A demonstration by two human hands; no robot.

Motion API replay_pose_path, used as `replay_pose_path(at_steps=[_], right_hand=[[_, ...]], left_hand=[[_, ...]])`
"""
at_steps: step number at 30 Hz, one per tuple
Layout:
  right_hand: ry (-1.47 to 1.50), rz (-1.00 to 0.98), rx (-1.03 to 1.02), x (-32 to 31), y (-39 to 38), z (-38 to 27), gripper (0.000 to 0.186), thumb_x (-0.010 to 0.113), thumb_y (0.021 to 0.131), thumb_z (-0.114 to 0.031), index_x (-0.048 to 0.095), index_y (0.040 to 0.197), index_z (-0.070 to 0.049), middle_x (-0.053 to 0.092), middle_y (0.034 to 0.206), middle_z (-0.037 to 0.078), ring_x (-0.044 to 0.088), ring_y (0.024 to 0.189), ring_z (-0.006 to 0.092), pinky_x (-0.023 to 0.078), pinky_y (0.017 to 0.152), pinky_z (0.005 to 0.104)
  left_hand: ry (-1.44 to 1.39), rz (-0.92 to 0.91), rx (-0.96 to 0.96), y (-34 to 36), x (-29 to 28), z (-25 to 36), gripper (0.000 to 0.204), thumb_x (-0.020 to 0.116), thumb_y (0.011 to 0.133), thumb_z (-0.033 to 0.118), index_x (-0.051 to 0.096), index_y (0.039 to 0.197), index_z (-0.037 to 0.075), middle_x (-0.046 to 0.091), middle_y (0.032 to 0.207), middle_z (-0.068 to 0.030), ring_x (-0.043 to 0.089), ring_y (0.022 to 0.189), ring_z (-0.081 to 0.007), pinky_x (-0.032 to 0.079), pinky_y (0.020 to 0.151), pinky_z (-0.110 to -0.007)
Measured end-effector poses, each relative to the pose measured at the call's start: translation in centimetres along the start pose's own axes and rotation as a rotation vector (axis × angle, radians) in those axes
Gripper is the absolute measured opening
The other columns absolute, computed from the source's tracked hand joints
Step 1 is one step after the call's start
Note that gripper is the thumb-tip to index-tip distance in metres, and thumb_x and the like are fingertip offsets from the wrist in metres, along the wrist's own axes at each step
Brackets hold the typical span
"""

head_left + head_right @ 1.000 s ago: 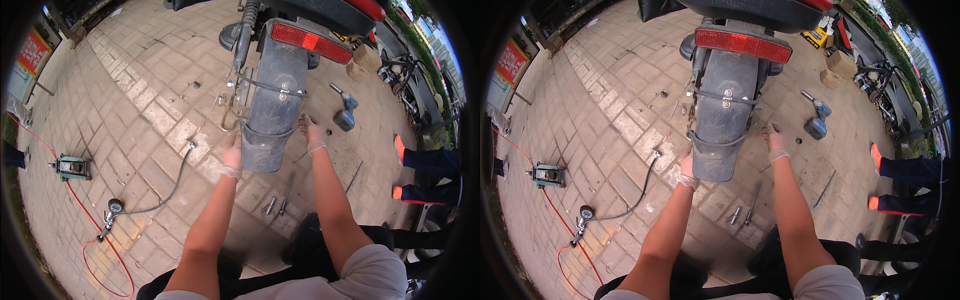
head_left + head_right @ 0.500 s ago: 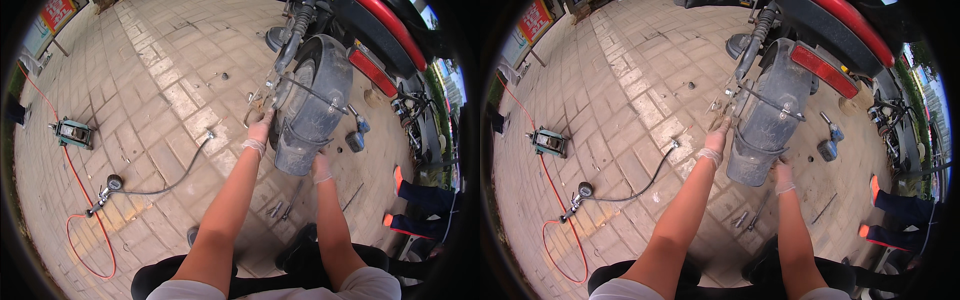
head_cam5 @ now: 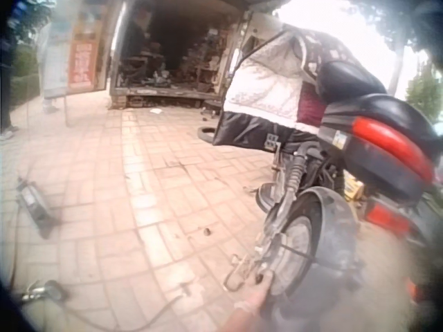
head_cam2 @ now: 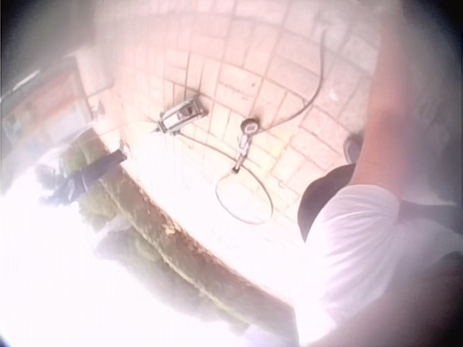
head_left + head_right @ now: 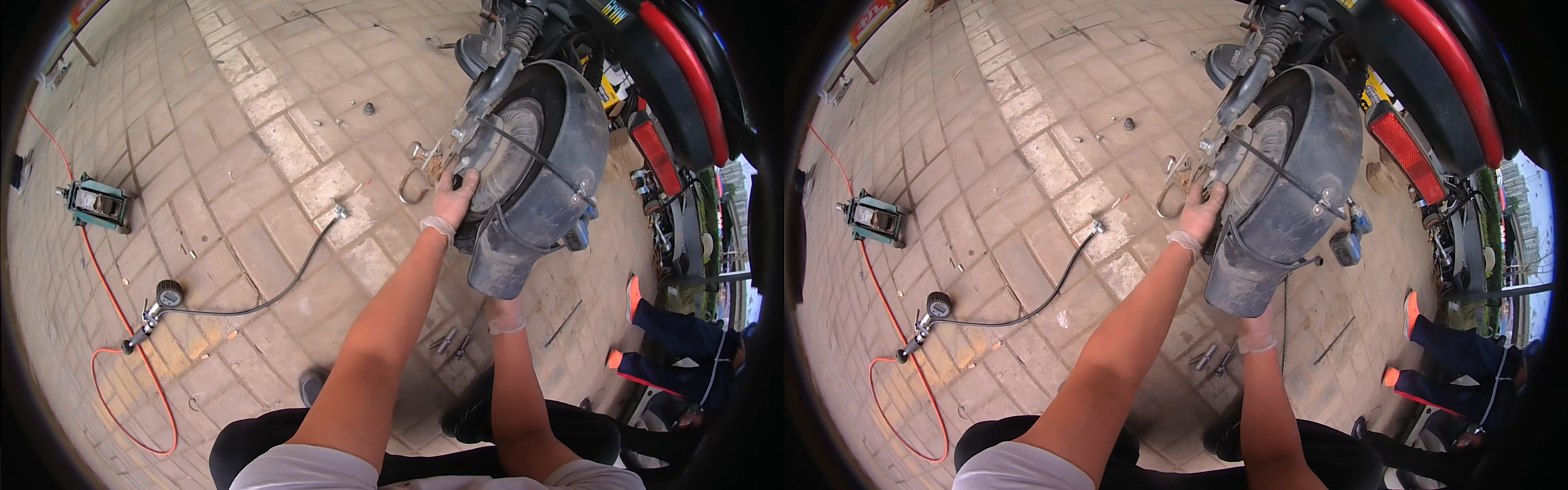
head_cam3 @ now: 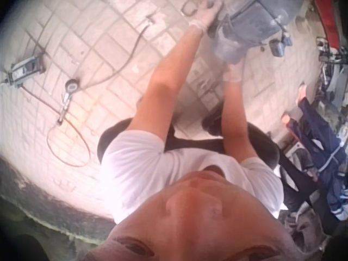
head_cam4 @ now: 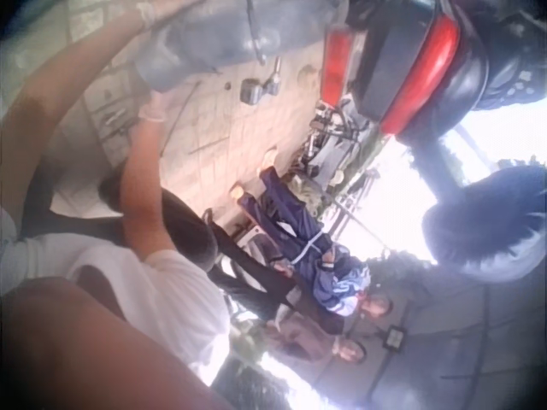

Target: The person works on the rear wheel of a motorcycle, adjusting the brake assembly and tightening bolts. They use a tire pressure gauge to check the tire, then use a cordless impact wrench to secure the axle nut and other fasteners.

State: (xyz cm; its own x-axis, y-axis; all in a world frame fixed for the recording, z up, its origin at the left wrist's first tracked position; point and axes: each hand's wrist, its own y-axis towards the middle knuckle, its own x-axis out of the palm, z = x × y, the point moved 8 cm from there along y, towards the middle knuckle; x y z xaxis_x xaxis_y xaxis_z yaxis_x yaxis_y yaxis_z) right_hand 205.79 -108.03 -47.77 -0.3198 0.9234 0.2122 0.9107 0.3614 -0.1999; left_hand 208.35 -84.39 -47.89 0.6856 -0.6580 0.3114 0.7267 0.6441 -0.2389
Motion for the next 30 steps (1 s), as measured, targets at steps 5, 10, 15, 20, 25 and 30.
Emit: replay_pose_path(at_steps=[5,10,15,20,25,30], right_hand=[[-0.028,-0.135,-0.008,1.9,-0.7,-2.6,0.048,0.058,0.094,-0.010,0.041,0.138,-0.002,0.051,0.133,0.006,0.052,0.117,0.0181,0.043,0.098,0.0312],[-0.211,-0.103,0.025,2.1,-1.2,-3.0,0.051,0.060,0.092,-0.011,0.040,0.137,0.000,0.053,0.132,0.007,0.053,0.115,0.0168,0.043,0.096,0.0303],[-0.148,0.101,0.074,-2.5,0.5,-2.1,0.047,0.064,0.090,-0.017,0.051,0.130,0.002,0.060,0.122,0.009,0.057,0.108,0.0178,0.045,0.093,0.0310],[-1.343,0.570,0.107,-17.0,1.8,-1.7,0.054,0.068,0.077,-0.026,0.059,0.120,0.005,0.063,0.113,0.027,0.061,0.107,0.0367,0.047,0.093,0.0392],[-1.478,0.402,0.435,-28.4,-1.4,6.0,0.047,0.069,0.072,-0.025,0.064,0.108,0.003,0.066,0.103,0.025,0.064,0.100,0.0374,0.050,0.086,0.0413],[-1.392,0.265,0.308,-30.1,-1.8,7.0,0.028,0.066,0.076,-0.018,0.062,0.095,0.002,0.067,0.087,0.023,0.065,0.087,0.0388,0.050,0.079,0.0419]], left_hand=[[0.096,0.089,-0.024,-1.2,-0.5,1.2,0.081,0.063,0.082,0.061,0.043,0.139,0.007,0.051,0.133,-0.0254,0.048,0.125,-0.0348,0.037,0.104,-0.038],[0.091,0.085,-0.032,-1.2,-0.3,0.8,0.092,0.060,0.081,0.065,0.035,0.142,0.001,0.050,0.132,-0.0288,0.048,0.125,-0.0375,0.036,0.105,-0.038],[0.110,0.064,-0.168,-1.1,-1.1,-0.6,0.110,0.056,0.077,0.073,0.026,0.144,-0.009,0.045,0.136,-0.0326,0.045,0.128,-0.0388,0.035,0.106,-0.036],[0.100,0.048,-0.147,-2.4,-3.1,0.2,0.083,0.062,0.083,0.058,0.049,0.131,-0.009,0.057,0.127,-0.0238,0.052,0.122,-0.0301,0.038,0.102,-0.033],[-0.015,0.050,-0.179,-4.0,-3.9,0.1,0.066,0.066,0.087,0.047,0.056,0.126,-0.005,0.061,0.119,-0.0138,0.054,0.110,-0.0224,0.039,0.097,-0.033],[0.052,0.030,-0.164,-3.9,-4.1,0.1,0.061,0.066,0.086,0.046,0.061,0.121,-0.003,0.064,0.109,-0.0104,0.055,0.095,-0.0183,0.041,0.091,-0.030]])
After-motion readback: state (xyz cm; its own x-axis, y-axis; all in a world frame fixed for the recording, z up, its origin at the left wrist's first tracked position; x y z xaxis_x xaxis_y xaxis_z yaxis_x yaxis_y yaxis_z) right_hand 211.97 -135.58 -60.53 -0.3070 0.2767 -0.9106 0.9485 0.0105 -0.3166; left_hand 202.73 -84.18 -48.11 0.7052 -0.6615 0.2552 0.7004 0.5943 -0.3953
